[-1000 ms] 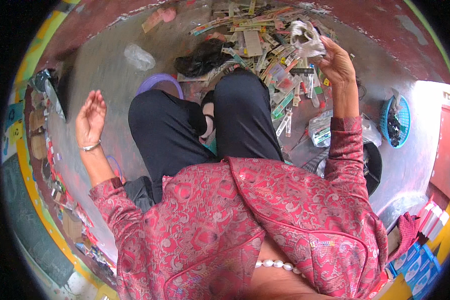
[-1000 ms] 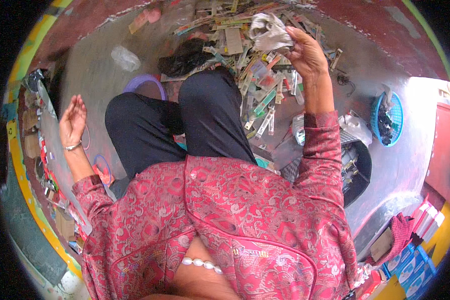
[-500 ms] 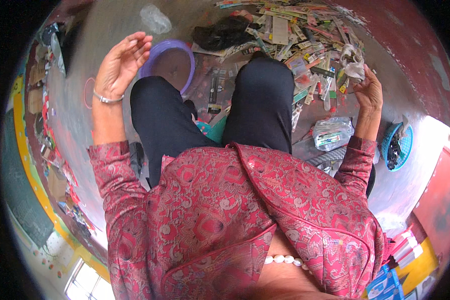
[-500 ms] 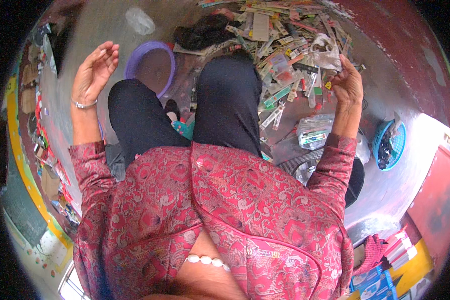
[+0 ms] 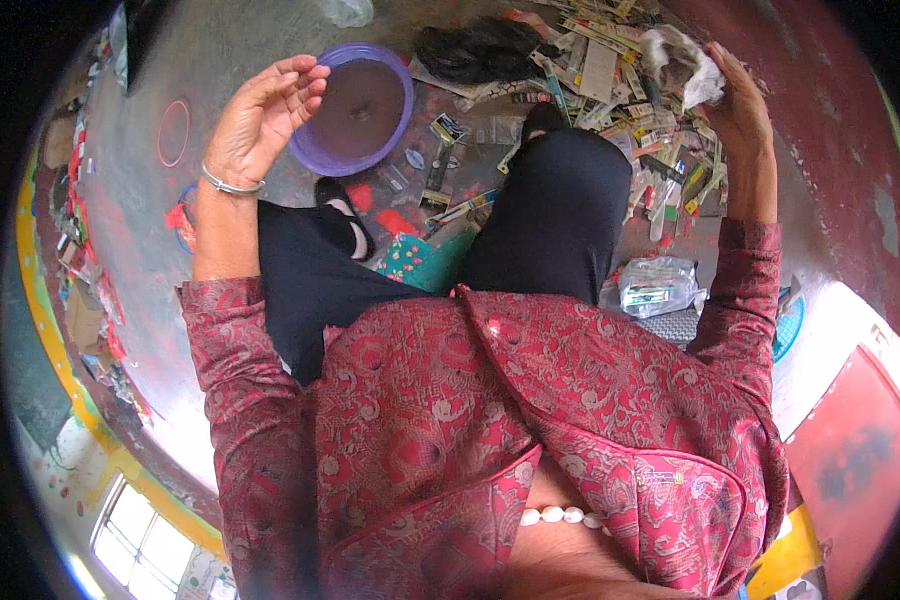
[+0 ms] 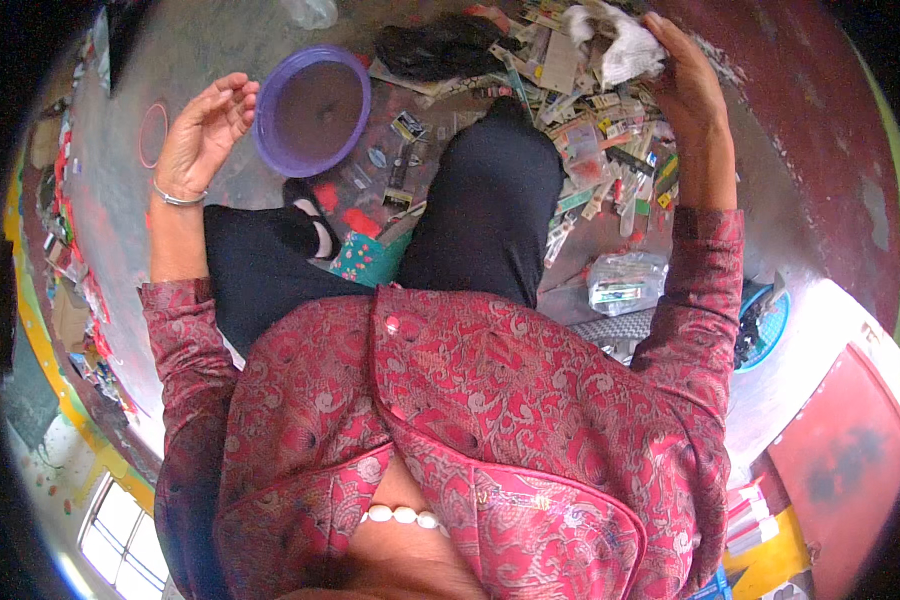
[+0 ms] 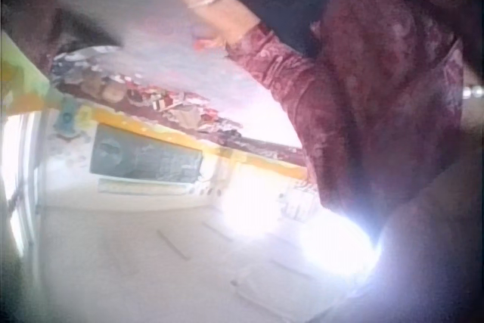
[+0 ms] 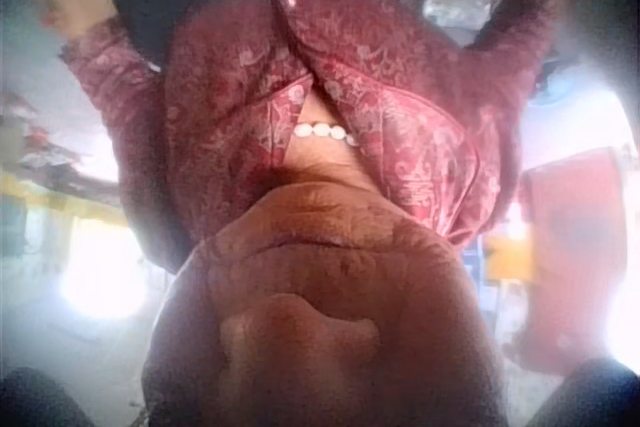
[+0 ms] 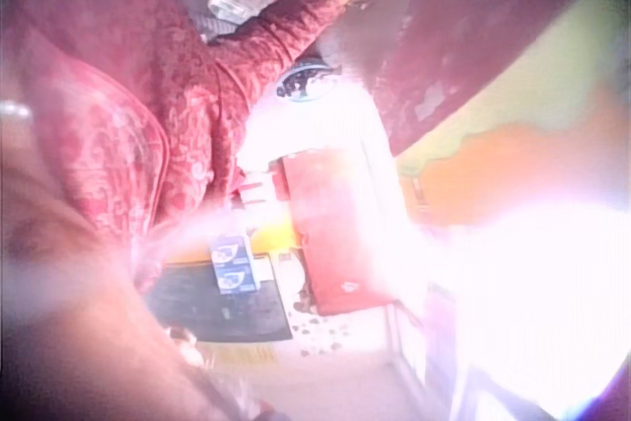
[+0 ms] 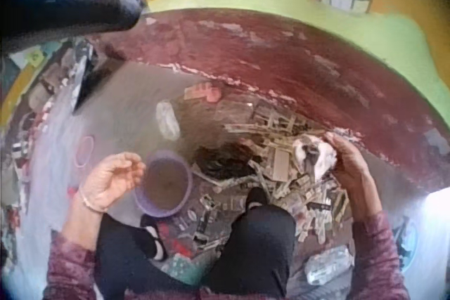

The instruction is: The person picks up small packets from a pile on the floor, wipes them with a cloth, and places them into a clear plastic bag.

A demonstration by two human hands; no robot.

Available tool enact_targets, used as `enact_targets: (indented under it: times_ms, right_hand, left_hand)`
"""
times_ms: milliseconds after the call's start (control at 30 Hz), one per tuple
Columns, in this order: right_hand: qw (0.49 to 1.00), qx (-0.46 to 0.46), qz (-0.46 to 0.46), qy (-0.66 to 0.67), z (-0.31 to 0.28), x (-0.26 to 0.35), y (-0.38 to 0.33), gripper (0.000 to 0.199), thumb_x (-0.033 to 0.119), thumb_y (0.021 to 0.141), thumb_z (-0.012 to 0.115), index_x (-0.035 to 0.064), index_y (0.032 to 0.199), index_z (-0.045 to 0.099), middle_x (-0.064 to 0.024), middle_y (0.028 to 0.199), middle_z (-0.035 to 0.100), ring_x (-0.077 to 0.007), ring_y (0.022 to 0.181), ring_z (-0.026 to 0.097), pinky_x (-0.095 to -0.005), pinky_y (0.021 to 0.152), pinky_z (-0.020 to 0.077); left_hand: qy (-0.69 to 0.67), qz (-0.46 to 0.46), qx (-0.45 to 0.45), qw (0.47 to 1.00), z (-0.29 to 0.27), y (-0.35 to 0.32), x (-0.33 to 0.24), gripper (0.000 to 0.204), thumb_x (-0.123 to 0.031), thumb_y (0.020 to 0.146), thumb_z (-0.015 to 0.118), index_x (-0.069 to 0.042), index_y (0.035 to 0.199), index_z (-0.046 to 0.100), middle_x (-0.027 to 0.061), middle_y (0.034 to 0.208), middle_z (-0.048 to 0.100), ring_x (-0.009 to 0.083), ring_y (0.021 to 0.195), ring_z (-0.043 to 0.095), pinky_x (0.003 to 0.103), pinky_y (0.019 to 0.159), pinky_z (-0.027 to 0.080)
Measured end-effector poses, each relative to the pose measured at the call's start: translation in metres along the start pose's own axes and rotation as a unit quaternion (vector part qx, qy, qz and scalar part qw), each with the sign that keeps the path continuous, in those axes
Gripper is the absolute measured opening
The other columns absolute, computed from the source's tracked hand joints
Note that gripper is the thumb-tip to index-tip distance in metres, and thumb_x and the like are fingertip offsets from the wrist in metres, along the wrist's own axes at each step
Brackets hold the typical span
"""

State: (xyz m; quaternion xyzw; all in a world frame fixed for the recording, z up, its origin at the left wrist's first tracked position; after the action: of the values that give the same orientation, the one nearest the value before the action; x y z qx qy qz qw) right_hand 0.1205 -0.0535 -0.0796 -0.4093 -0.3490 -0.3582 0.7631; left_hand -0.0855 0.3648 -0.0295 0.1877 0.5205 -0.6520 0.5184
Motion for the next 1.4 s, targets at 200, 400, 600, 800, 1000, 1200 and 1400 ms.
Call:
enact_targets:
  times_ms: [200, 400, 600, 800, 1000, 1200, 1400]
  right_hand:
    - [0.917, 0.201, -0.101, -0.328, 0.174, -0.026, 0.028, 0.038, 0.004, 0.074, 0.049, 0.0079, 0.113, 0.051, -0.0040, 0.094, 0.055, -0.0135, 0.087, 0.051, -0.0236, 0.078, 0.0385]
    - [0.762, 0.342, -0.153, -0.528, 0.294, -0.182, 0.135, 0.025, 0.019, 0.063, 0.060, 0.0111, 0.086, 0.061, -0.0059, 0.077, 0.061, -0.0177, 0.072, 0.058, -0.0299, 0.066, 0.0452]
    - [0.492, 0.434, -0.206, -0.726, 0.349, -0.347, 0.145, 0.024, 0.019, 0.069, 0.052, 0.0136, 0.091, 0.058, -0.0120, 0.080, 0.060, -0.0290, 0.076, 0.058, -0.0381, 0.064, 0.0468]
    - [0.344, 0.504, -0.343, -0.714, 0.293, -0.418, 0.145, 0.023, 0.015, 0.069, 0.053, 0.0090, 0.091, 0.058, -0.0174, 0.076, 0.058, -0.0287, 0.075, 0.060, -0.0406, 0.058, 0.0475]
    - [0.524, 0.480, -0.149, -0.688, 0.308, -0.417, 0.168, 0.020, 0.011, 0.069, 0.051, 0.0056, 0.086, 0.059, -0.0171, 0.073, 0.060, -0.0307, 0.068, 0.060, -0.0402, 0.058, 0.0466]
    - [0.819, 0.424, 0.111, -0.370, 0.359, -0.354, 0.168, 0.017, 0.020, 0.073, 0.056, 0.0043, 0.075, 0.061, -0.0047, 0.067, 0.057, -0.0140, 0.063, 0.053, -0.0286, 0.054, 0.0415]
    - [0.857, 0.419, 0.276, -0.120, 0.385, -0.321, 0.108, 0.021, 0.025, 0.074, 0.061, 0.0056, 0.069, 0.057, 0.0004, 0.065, 0.053, -0.0096, 0.062, 0.048, -0.0244, 0.054, 0.0392]
  left_hand:
    - [-0.118, 0.023, -0.166, 0.979, -0.108, -0.012, 0.020, 0.030, -0.002, 0.076, 0.052, 0.005, 0.105, 0.047, 0.0141, 0.100, 0.054, 0.0161, 0.084, 0.054, 0.025, 0.074, 0.045]
    - [-0.128, 0.155, -0.143, 0.969, -0.115, -0.036, -0.006, 0.030, -0.005, 0.077, 0.052, 0.002, 0.105, 0.047, 0.0120, 0.102, 0.053, 0.0141, 0.081, 0.052, 0.024, 0.073, 0.043]
    - [-0.162, 0.085, -0.200, 0.962, -0.133, -0.077, 0.005, 0.022, -0.008, 0.078, 0.049, 0.001, 0.099, 0.050, 0.0100, 0.091, 0.057, 0.0124, 0.075, 0.052, 0.023, 0.069, 0.042]
    - [-0.112, 0.054, -0.223, 0.967, -0.130, -0.084, 0.005, 0.025, -0.010, 0.079, 0.049, 0.000, 0.102, 0.049, 0.0085, 0.093, 0.056, 0.0115, 0.075, 0.051, 0.022, 0.067, 0.040]
    - [-0.073, -0.022, -0.229, 0.971, -0.134, -0.062, 0.033, 0.030, -0.011, 0.080, 0.047, -0.003, 0.109, 0.047, 0.0065, 0.097, 0.053, 0.0118, 0.078, 0.049, 0.023, 0.068, 0.040]
    - [-0.148, -0.181, -0.337, 0.912, -0.163, 0.001, 0.116, 0.056, -0.036, 0.081, 0.051, -0.012, 0.127, 0.029, 0.0115, 0.120, 0.040, 0.0284, 0.109, 0.040, 0.050, 0.088, 0.033]
    - [-0.331, -0.030, -0.206, 0.920, -0.196, 0.091, 0.181, 0.054, -0.056, 0.078, 0.038, -0.010, 0.106, 0.047, 0.0124, 0.110, 0.049, 0.0317, 0.105, 0.044, 0.055, 0.090, 0.027]
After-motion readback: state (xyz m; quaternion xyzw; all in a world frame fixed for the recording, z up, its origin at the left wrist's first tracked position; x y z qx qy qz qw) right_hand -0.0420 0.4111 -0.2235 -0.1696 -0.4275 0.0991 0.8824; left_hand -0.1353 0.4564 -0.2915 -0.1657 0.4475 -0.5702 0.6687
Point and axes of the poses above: each hand's wrist, its own y-axis towards the middle knuckle, its own z-axis out of the palm, x = y × z, the point moved 3 cm from there along y, towards the middle knuckle
